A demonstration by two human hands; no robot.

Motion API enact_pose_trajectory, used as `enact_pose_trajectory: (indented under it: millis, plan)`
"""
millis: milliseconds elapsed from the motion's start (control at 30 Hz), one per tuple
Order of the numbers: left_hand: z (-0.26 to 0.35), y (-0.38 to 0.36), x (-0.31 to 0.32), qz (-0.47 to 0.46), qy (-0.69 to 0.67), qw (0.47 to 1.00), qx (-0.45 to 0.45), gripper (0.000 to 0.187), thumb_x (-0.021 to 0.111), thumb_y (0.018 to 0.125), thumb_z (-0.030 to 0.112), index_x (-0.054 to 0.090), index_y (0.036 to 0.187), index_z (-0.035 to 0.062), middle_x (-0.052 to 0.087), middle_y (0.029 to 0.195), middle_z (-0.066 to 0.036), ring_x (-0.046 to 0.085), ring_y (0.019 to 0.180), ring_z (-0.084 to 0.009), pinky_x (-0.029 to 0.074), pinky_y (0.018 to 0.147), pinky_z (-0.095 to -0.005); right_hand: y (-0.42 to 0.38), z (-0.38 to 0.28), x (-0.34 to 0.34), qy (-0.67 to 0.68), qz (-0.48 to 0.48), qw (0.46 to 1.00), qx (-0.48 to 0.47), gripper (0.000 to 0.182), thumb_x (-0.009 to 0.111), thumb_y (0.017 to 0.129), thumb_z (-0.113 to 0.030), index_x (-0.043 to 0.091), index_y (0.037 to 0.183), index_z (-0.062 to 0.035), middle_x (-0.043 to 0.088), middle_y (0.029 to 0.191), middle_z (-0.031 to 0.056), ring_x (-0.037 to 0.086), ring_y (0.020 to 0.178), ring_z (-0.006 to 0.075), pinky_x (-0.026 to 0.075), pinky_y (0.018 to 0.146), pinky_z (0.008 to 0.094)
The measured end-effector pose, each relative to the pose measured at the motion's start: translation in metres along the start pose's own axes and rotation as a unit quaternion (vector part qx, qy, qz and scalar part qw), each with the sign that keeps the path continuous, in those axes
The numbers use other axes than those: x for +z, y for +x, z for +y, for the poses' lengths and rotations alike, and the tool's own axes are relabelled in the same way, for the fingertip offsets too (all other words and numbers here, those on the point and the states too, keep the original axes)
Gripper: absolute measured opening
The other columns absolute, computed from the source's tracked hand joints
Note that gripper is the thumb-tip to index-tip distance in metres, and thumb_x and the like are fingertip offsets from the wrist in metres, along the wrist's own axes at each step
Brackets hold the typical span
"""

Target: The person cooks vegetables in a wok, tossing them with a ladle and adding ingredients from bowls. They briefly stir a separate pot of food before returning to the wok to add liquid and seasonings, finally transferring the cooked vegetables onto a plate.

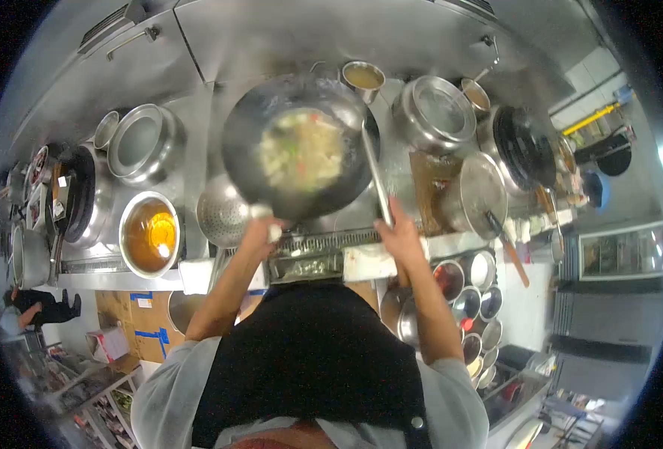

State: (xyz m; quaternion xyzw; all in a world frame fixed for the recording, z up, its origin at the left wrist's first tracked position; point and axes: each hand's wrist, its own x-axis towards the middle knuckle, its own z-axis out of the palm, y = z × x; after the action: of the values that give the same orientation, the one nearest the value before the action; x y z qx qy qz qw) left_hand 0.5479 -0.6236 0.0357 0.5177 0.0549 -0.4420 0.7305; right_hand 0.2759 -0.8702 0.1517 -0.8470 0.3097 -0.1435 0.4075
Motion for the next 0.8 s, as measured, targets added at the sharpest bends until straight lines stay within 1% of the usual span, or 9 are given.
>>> enact_pose_trajectory:
  millis: [33,133,300,367,433,533,600,700,800]
  plan:
    - [-0.002,-0.005,-0.011,-0.003,0.015,1.0,-0.004,0.005,0.068,0.079,0.002,0.066,0.084,0.0004,0.066,0.076,-0.012,0.065,0.068,-0.024,0.048,0.057,-0.0394,0.007,-0.002,0.0,-0.029,0.016,0.999,-0.034,0.075,0.072,0.094,-0.014,0.04,0.158,0.0049,0.073,0.123,0.0257,0.074,0.107,0.0312,0.057,0.094,0.0398]
    - [0.023,-0.045,-0.026,-0.023,0.022,0.999,0.005,0.006,0.069,0.078,0.0,0.066,0.084,0.0003,0.065,0.077,-0.012,0.064,0.066,-0.0231,0.048,0.056,-0.0388,0.015,-0.067,0.019,0.047,-0.038,0.979,0.194,0.074,0.071,0.095,-0.015,0.04,0.159,0.0024,0.075,0.099,0.0164,0.069,0.073,0.02,0.058,0.069,0.0363]
    - [0.037,-0.059,-0.06,-0.063,0.04,0.997,-0.021,0.002,0.068,0.083,0.001,0.067,0.084,0.0033,0.066,0.081,-0.01,0.064,0.072,-0.0222,0.049,0.059,-0.0376,-0.032,-0.108,0.108,0.15,-0.107,0.971,0.15,0.077,0.069,0.095,-0.007,0.034,0.163,-0.0002,0.058,0.076,0.0006,0.05,0.053,0.009,0.044,0.05,0.0281]
    - [0.051,-0.07,-0.067,-0.054,0.033,0.997,-0.048,0.008,0.069,0.078,0.0,0.065,0.08,0.0071,0.063,0.075,-0.007,0.061,0.063,-0.0196,0.044,0.052,-0.0358,-0.072,-0.085,0.119,0.07,-0.105,0.992,0.022,0.073,0.068,0.094,-0.004,0.041,0.161,-0.0028,0.067,0.136,0.0169,0.066,0.118,0.0189,0.052,0.1,0.0304]
    - [0.063,-0.088,-0.074,-0.061,0.06,0.994,-0.068,0.011,0.069,0.078,0.0,0.064,0.079,0.0094,0.06,0.072,-0.004,0.06,0.061,-0.0189,0.042,0.049,-0.0345,-0.119,-0.111,0.093,0.08,-0.124,0.987,0.064,0.074,0.069,0.092,0.0,0.042,0.161,-0.0019,0.051,0.159,0.017,0.046,0.145,0.0189,0.036,0.12,0.0325]
    - [0.074,-0.116,-0.088,-0.081,0.07,0.991,-0.079,0.01,0.068,0.078,-0.002,0.063,0.081,0.0061,0.06,0.073,-0.005,0.061,0.064,-0.0193,0.044,0.051,-0.0353,-0.167,-0.1,0.072,0.108,-0.008,0.989,0.101,0.072,0.07,0.092,-0.007,0.042,0.158,0.0039,0.053,0.156,0.0246,0.05,0.147,0.0293,0.037,0.121,0.0345]
    - [0.07,-0.135,-0.093,-0.089,0.069,0.99,-0.079,0.011,0.068,0.077,-0.003,0.063,0.083,0.005,0.06,0.075,-0.005,0.062,0.065,-0.0197,0.046,0.054,-0.0356,-0.181,-0.103,0.064,0.057,0.057,0.984,0.16,0.072,0.069,0.093,-0.005,0.041,0.159,0.0042,0.055,0.117,0.0113,0.048,0.104,0.0168,0.042,0.087,0.0306]
    - [0.058,-0.161,-0.094,-0.106,0.071,0.987,-0.092,0.014,0.068,0.077,-0.005,0.062,0.086,0.0044,0.062,0.078,-0.006,0.063,0.066,-0.0204,0.049,0.058,-0.0358,-0.206,-0.08,0.088,-0.016,0.14,0.987,0.075,0.069,0.068,0.095,-0.006,0.042,0.158,0.0045,0.069,0.133,0.017,0.065,0.121,0.0207,0.049,0.106,0.0315]
    - [0.035,-0.18,-0.096,-0.129,0.093,0.984,-0.081,0.015,0.068,0.076,-0.004,0.061,0.086,0.0044,0.062,0.078,-0.007,0.063,0.066,-0.0204,0.048,0.058,-0.0355,-0.259,-0.101,0.119,0.075,0.075,0.988,0.108,0.07,0.068,0.095,-0.009,0.041,0.158,0.0032,0.058,0.152,0.0215,0.05,0.145,0.0252,0.035,0.12,0.0326]
